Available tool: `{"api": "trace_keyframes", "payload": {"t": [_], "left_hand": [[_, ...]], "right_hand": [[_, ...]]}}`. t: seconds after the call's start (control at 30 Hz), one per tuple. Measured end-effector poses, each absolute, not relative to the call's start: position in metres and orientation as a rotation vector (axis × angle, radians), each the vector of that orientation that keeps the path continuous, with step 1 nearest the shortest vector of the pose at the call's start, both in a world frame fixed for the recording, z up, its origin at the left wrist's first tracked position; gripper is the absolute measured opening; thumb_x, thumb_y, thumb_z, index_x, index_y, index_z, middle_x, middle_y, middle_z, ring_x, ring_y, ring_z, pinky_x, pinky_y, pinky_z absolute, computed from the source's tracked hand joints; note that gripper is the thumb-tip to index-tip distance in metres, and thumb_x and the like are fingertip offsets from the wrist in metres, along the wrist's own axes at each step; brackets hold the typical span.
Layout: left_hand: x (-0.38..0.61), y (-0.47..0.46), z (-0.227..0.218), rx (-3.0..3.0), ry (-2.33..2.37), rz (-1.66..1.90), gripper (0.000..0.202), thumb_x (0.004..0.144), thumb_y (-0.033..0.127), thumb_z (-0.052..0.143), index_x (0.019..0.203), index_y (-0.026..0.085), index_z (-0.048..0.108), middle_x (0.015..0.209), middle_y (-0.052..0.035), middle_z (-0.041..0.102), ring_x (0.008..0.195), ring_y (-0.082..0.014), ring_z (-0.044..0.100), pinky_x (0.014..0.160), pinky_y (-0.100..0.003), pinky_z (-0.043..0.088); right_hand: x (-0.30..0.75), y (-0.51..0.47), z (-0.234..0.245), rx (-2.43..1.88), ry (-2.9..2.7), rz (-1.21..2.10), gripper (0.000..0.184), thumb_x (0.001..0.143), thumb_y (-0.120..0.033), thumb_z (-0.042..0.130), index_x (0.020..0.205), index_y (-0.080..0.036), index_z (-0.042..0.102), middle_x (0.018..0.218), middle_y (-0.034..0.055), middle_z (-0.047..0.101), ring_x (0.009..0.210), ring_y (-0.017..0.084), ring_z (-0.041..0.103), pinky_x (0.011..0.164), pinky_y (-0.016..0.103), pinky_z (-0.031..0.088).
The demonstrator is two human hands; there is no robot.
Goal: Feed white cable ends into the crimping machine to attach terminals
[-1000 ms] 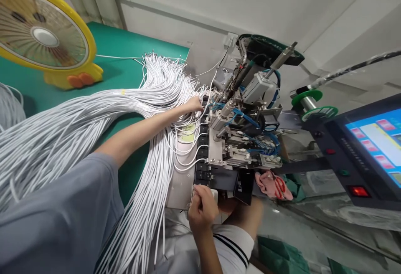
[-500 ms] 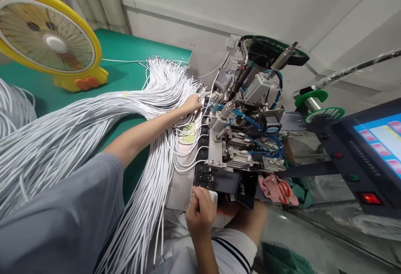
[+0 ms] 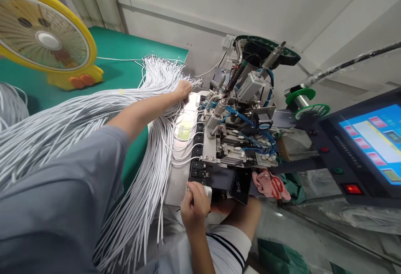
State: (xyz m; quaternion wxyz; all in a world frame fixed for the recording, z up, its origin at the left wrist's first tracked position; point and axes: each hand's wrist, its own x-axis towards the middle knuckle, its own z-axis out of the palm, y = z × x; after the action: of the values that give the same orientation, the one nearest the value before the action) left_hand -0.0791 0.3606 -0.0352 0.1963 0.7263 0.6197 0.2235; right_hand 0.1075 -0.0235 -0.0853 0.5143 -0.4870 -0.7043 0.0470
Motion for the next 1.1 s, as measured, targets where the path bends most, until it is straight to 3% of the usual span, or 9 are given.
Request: {"api": "trace_keyframes", "payload": {"t": [0.13, 0.23, 0.4, 0.47, 0.57, 0.73, 0.83, 0.97, 1.1], "left_hand": [[-0.092, 0.351, -0.016, 2.095, 1.989, 0.569, 0.037, 0.090, 0.035, 0.054, 0.121, 0.015, 0.052, 0.122, -0.0100, 0.053, 0.108, -0.0219, 0.055, 0.091, -0.045, 0.048], [-0.094, 0.321, -0.010, 2.248, 1.974, 0.498, 0.048, 0.090, 0.040, 0.051, 0.129, 0.013, 0.046, 0.133, -0.0146, 0.046, 0.122, -0.0284, 0.045, 0.102, -0.049, 0.036], [-0.095, 0.260, -0.027, 2.539, 1.677, 0.204, 0.077, 0.074, 0.059, 0.062, 0.139, 0.023, 0.039, 0.146, -0.0083, 0.035, 0.134, -0.0308, 0.031, 0.110, -0.037, 0.021], [-0.095, 0.251, -0.035, 2.538, 1.718, 0.125, 0.083, 0.076, 0.057, 0.060, 0.144, 0.019, 0.031, 0.151, -0.0115, 0.025, 0.138, -0.0332, 0.021, 0.112, -0.040, 0.015], [-0.093, 0.263, -0.039, 2.428, 1.905, 0.065, 0.075, 0.086, 0.047, 0.050, 0.145, 0.010, 0.023, 0.152, -0.0187, 0.018, 0.140, -0.0350, 0.013, 0.112, -0.047, 0.009], [-0.089, 0.307, -0.033, 2.184, 2.164, 0.079, 0.068, 0.088, 0.037, 0.050, 0.141, 0.001, 0.027, 0.147, -0.0263, 0.025, 0.137, -0.0390, 0.018, 0.109, -0.055, 0.013], [-0.087, 0.321, -0.031, 2.103, 2.232, 0.143, 0.056, 0.089, 0.034, 0.051, 0.136, 0.008, 0.037, 0.143, -0.0204, 0.035, 0.133, -0.0339, 0.029, 0.108, -0.055, 0.020], [-0.087, 0.324, -0.029, 2.089, 2.241, 0.280, 0.040, 0.089, 0.036, 0.055, 0.124, 0.016, 0.050, 0.129, -0.0103, 0.049, 0.116, -0.0248, 0.050, 0.097, -0.050, 0.042], [-0.093, 0.316, -0.022, 2.215, 2.056, 0.511, 0.035, 0.090, 0.034, 0.054, 0.119, 0.015, 0.053, 0.120, -0.0093, 0.055, 0.105, -0.0204, 0.057, 0.089, -0.042, 0.050]], "right_hand": [[0.108, -0.023, -0.085, -1.196, -1.716, 0.153, 0.027, 0.081, -0.002, 0.041, 0.084, -0.016, 0.063, 0.072, 0.0053, 0.065, 0.069, 0.014, 0.063, 0.062, 0.026, 0.052], [0.104, -0.031, -0.078, -1.219, -1.783, 0.186, 0.026, 0.084, -0.006, 0.040, 0.090, -0.016, 0.064, 0.081, 0.0074, 0.067, 0.076, 0.016, 0.065, 0.067, 0.028, 0.054], [0.073, -0.050, -0.058, -1.445, -2.030, 0.225, 0.036, 0.087, -0.021, 0.046, 0.121, -0.013, 0.055, 0.110, 0.0154, 0.065, 0.102, 0.026, 0.060, 0.088, 0.045, 0.050], [0.055, -0.052, -0.055, -1.501, -2.103, 0.250, 0.041, 0.087, -0.024, 0.046, 0.126, -0.010, 0.051, 0.117, 0.0182, 0.062, 0.106, 0.029, 0.057, 0.088, 0.048, 0.049], [0.033, -0.054, -0.062, -1.515, -2.151, 0.250, 0.041, 0.087, -0.020, 0.045, 0.125, -0.006, 0.052, 0.119, 0.0218, 0.060, 0.107, 0.031, 0.055, 0.084, 0.046, 0.051], [0.015, -0.066, -0.081, -1.435, -2.200, 0.159, 0.048, 0.078, 0.001, 0.038, 0.124, -0.003, 0.052, 0.116, 0.0245, 0.062, 0.101, 0.030, 0.058, 0.082, 0.042, 0.052], [0.011, -0.071, -0.087, -1.430, -2.207, 0.154, 0.055, 0.073, 0.003, 0.037, 0.126, -0.002, 0.050, 0.118, 0.0262, 0.061, 0.098, 0.029, 0.060, 0.080, 0.042, 0.053], [0.010, -0.074, -0.089, -1.461, -2.173, 0.186, 0.055, 0.072, 0.002, 0.039, 0.126, -0.001, 0.051, 0.121, 0.0254, 0.059, 0.102, 0.029, 0.060, 0.083, 0.042, 0.054], [0.012, -0.074, -0.092, -1.421, -2.133, 0.189, 0.049, 0.078, -0.002, 0.038, 0.124, 0.000, 0.053, 0.120, 0.0244, 0.061, 0.105, 0.029, 0.059, 0.086, 0.044, 0.053]]}}
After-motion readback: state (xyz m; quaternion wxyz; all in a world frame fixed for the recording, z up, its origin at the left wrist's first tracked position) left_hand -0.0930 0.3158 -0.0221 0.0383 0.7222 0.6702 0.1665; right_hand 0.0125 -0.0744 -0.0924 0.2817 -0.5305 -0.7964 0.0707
